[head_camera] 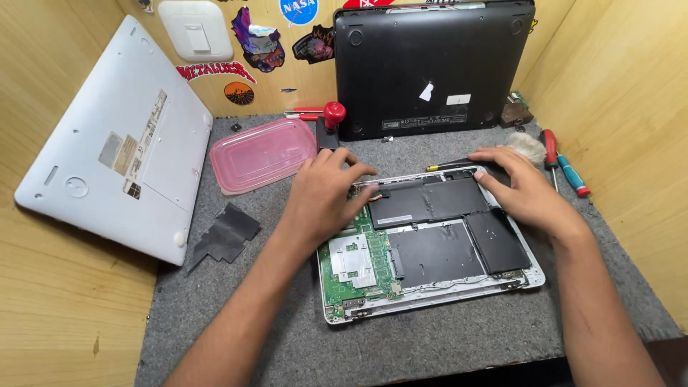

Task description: Disassembling a laptop by removing the back cover and unscrewing internal components at a repair bench.

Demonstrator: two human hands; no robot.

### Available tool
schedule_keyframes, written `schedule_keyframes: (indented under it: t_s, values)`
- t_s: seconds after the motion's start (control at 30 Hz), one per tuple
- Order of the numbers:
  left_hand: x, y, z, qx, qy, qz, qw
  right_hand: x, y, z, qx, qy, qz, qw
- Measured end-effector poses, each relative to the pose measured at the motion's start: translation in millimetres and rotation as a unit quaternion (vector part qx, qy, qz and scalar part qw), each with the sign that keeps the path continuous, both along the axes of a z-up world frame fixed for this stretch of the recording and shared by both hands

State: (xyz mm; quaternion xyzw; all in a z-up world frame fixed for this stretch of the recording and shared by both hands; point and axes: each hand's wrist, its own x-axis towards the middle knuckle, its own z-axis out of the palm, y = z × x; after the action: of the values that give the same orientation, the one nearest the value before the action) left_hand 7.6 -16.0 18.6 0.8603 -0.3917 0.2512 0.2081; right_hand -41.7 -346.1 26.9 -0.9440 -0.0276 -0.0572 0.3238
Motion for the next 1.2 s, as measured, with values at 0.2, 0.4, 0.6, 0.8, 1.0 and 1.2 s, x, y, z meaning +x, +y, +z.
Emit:
schedule_keyframes:
  t_s: [0.2,0.4,0.6,0.8,1.0,1.2]
  values:
    - [-3,-14,-8,0.068,0.040,0.010,0.997,7,-9,-13,-0.017,-0.039,0.028,0.999]
    - [-10,-13,-2,0.109,0.051,0.030,0.992,8,-12,-16,-0.020,-0.036,0.030,0.999]
    - [-16,-27,-14,0.175,-0.061,0.100,0.978,6,-8,-14,-0.013,-0.046,0.040,0.998]
    - [-8,-29,-21,0.093,-0.161,0.107,0.977,5,-5,-11,-0.012,-0.045,0.041,0.998]
    - [1,-31,-25,0.040,-0.083,0.094,0.991,3,-1,-6,-0.019,-0.021,0.021,0.999]
    - [8,-10,-14,0.055,-0.030,0.003,0.998,2,0,-5,-0.023,-0.014,0.019,0.999]
